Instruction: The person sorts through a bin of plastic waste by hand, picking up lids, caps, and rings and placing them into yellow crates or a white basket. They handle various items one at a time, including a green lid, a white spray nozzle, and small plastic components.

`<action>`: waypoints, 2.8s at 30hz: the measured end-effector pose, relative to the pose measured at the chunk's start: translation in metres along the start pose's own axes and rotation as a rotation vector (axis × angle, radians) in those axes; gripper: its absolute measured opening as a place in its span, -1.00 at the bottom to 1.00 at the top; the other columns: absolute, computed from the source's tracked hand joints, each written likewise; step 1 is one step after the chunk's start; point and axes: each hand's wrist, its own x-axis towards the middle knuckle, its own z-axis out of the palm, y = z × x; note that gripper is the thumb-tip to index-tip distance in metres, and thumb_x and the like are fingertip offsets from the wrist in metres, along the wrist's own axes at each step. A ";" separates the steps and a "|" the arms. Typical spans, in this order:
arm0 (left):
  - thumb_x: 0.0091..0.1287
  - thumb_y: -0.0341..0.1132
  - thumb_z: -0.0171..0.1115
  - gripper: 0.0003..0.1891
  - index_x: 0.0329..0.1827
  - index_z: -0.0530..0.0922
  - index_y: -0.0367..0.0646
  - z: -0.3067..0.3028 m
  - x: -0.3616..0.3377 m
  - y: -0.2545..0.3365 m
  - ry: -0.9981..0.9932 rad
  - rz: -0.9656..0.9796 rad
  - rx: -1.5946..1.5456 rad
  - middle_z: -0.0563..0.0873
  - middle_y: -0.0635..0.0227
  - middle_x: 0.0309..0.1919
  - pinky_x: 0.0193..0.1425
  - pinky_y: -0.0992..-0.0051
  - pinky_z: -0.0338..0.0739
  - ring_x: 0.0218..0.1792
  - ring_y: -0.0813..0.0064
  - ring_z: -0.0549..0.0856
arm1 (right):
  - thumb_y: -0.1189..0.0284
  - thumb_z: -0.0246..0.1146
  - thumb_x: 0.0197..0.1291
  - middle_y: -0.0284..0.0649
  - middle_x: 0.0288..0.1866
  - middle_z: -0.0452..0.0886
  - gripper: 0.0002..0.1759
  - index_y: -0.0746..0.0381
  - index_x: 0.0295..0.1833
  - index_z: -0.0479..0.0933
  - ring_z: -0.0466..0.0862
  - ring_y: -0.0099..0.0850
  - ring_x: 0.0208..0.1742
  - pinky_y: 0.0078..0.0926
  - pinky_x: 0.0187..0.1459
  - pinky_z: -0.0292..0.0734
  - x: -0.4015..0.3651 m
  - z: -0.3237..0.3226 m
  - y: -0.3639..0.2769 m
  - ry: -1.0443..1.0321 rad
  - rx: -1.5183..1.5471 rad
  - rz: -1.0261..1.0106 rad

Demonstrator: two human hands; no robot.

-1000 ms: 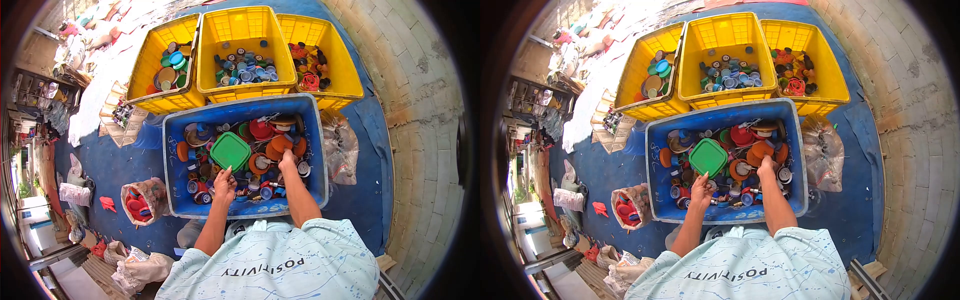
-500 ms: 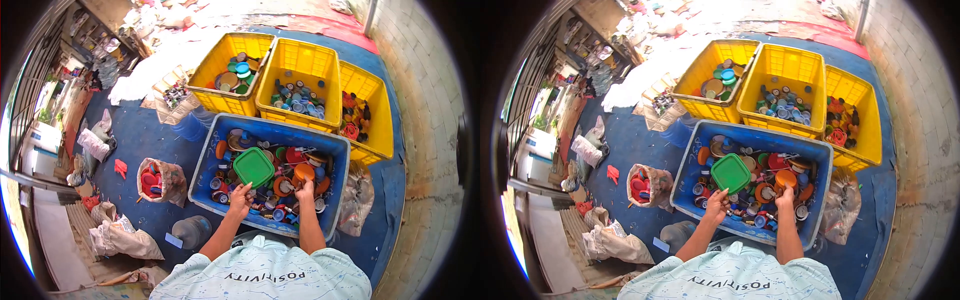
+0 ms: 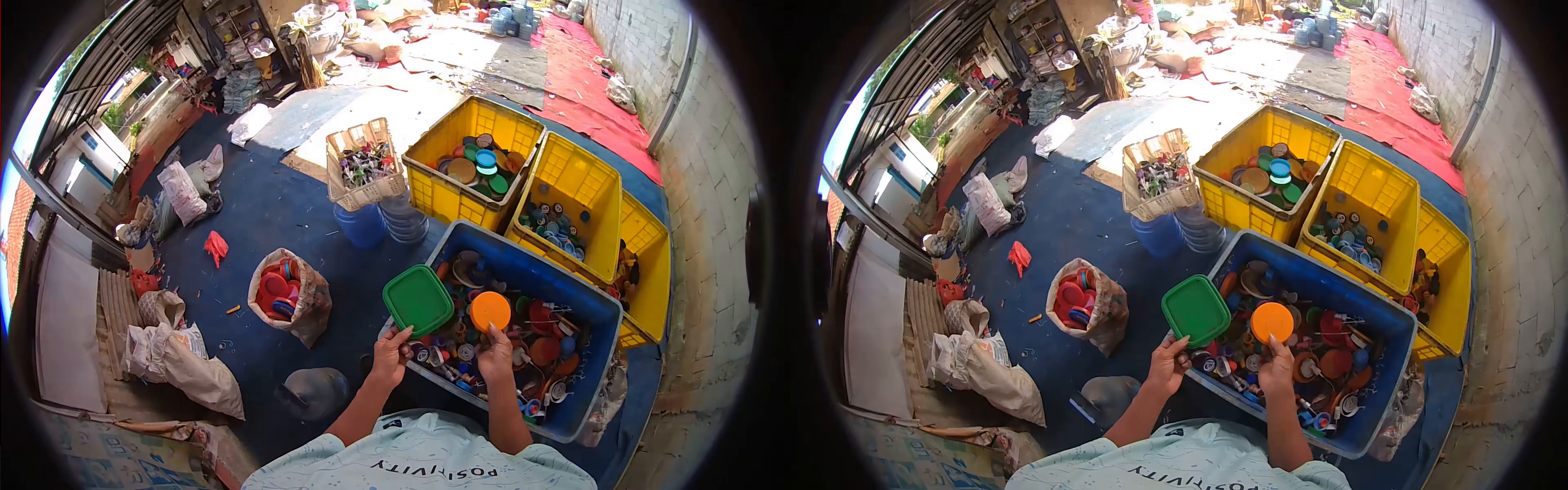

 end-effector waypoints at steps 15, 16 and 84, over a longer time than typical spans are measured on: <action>0.27 -0.43 0.30 -0.87 -0.19 0.55 0.00 -0.205 0.108 0.291 0.092 0.082 -0.025 0.52 0.66 -0.48 -0.50 0.65 0.29 -0.64 0.78 0.39 | 0.36 0.31 0.17 -0.45 -0.30 0.49 -0.74 0.08 -0.04 0.47 0.43 -0.58 -0.23 -0.40 -0.08 0.21 0.005 0.268 0.207 -0.047 -0.169 0.071; 0.28 -0.44 0.29 -0.86 -0.18 0.55 0.02 -0.209 0.116 0.302 0.065 0.101 -0.051 0.53 0.67 -0.47 -0.49 0.65 0.29 -0.64 0.78 0.39 | 0.36 0.31 0.17 -0.45 -0.31 0.49 -0.74 0.08 -0.04 0.47 0.44 -0.59 -0.24 -0.40 -0.09 0.22 0.012 0.278 0.211 -0.061 -0.169 0.069; 0.32 -0.17 0.28 -0.79 -0.10 0.60 -0.05 0.243 0.658 0.170 -0.468 -0.863 0.655 0.65 0.52 -0.21 -0.37 0.63 0.38 -0.45 0.66 0.45 | 0.37 0.36 0.11 -0.43 -0.07 0.61 -0.53 0.14 0.14 0.41 0.57 -0.62 -0.09 -0.60 -0.17 0.38 0.377 0.407 -0.011 0.573 0.253 -0.289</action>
